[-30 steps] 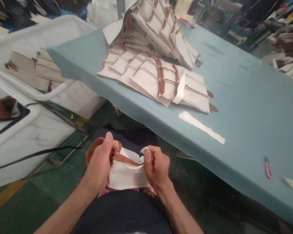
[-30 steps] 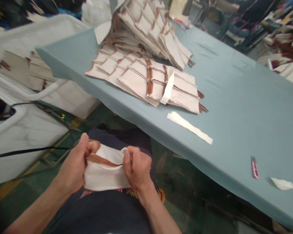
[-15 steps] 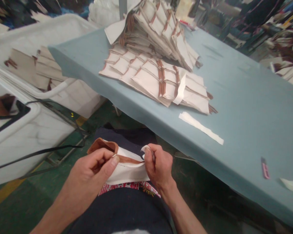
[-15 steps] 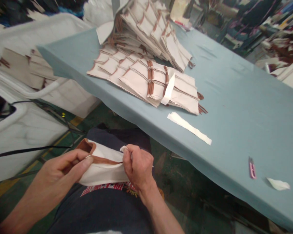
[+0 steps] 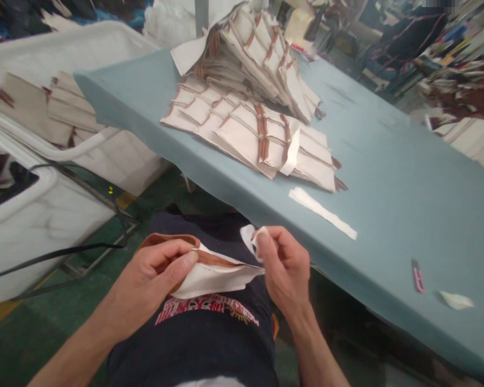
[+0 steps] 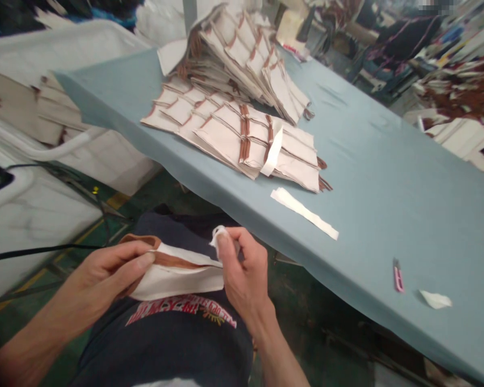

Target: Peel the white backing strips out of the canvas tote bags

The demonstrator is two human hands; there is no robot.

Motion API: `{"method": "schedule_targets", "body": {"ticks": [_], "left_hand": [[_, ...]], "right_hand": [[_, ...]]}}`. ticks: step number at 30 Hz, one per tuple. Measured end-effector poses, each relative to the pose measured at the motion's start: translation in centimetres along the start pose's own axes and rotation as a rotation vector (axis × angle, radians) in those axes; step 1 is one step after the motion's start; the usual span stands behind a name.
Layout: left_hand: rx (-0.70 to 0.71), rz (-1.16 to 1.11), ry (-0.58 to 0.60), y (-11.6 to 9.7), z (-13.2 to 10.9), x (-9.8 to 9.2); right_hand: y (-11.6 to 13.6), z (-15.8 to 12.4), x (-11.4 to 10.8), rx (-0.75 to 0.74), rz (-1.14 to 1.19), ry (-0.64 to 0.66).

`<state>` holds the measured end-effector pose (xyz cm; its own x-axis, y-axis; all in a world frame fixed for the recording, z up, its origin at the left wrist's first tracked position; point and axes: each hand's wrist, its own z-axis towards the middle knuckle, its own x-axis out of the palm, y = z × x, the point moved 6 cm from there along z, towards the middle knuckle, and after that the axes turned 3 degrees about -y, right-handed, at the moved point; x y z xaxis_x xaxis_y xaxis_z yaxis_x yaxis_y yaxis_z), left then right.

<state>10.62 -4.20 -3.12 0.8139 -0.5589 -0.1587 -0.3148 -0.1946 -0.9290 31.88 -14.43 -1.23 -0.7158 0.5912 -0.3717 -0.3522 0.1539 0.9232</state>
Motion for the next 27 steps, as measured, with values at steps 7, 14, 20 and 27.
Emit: {"method": "schedule_targets", "body": {"ticks": [7, 14, 20, 27], "left_hand": [[-0.010, -0.175, 0.065, 0.4, 1.0, 0.5], [-0.023, -0.153, 0.024, 1.6, 0.6, 0.3], [0.027, -0.064, -0.022, 1.6, 0.9, -0.1], [0.003, -0.032, -0.019, 1.3, 1.0, 0.0]], "right_hand": [[4.0, -2.0, 3.0, 0.221, 0.173, 0.437], [2.8, -0.6, 5.0, 0.212, 0.018, 0.370], [2.6, -1.2, 5.3, 0.236, 0.002, 0.361], [2.5, -1.3, 6.1, 0.242, -0.002, 0.382]]}}
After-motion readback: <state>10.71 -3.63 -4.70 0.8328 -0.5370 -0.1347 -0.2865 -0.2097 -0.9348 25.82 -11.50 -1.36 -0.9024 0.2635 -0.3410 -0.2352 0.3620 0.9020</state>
